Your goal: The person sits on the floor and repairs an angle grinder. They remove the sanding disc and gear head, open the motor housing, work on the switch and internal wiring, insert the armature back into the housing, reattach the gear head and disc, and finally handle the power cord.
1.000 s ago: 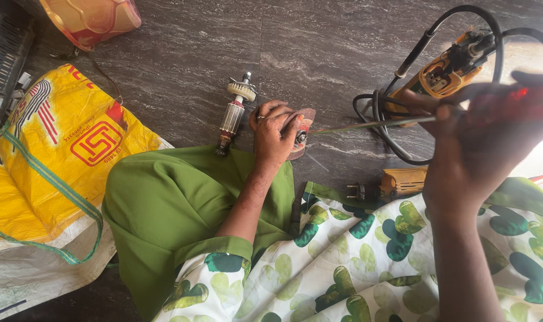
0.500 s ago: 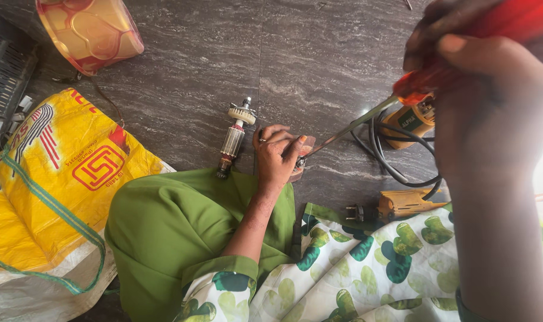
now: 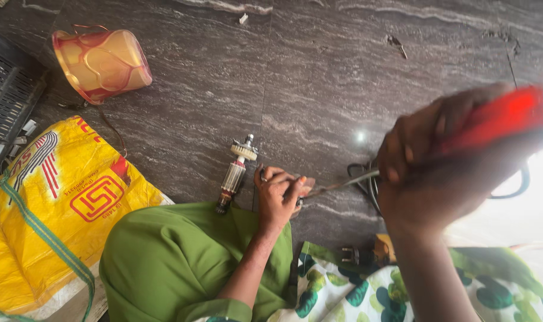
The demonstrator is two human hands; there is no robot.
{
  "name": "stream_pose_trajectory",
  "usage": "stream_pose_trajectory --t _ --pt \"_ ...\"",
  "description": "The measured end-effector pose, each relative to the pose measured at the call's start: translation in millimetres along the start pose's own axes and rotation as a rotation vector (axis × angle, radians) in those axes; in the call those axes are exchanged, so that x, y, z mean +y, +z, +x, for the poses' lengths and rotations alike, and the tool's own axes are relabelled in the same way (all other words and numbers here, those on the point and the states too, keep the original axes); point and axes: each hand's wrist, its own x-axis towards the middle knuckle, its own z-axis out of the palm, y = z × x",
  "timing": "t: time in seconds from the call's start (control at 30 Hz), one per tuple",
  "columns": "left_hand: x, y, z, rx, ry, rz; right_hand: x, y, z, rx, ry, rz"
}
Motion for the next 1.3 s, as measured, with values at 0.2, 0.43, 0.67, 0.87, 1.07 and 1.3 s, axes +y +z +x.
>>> stream_pose_trajectory --t 0.2,0.43,0.67,0.87,1.07,1.3 --pt "5 -4 1 0.009 -0.015 -0.030 -16 -11 1 -0.011 0.064 -0.209" --pt "9 -7 -2 -0.019 -0.069 -0.064 -15 -34 -6 0.085 -0.004 -0.209" --pt "12 -4 -2 0.024 -0.042 -0.081 19 -46 -30 0.030 -0.090 -0.403" --pt "9 0 1 -0.006 -0.052 -0.045 10 -36 -32 0.013 0.136 -0.827" --pt "12 -1 5 -0.002 -0.018 -0.043 23 -26 -20 -0.231 0.031 -0.571" --pt "-3 3 7 0.010 0.015 -0.020 -1 -17 6 -0.101 0.036 -0.376"
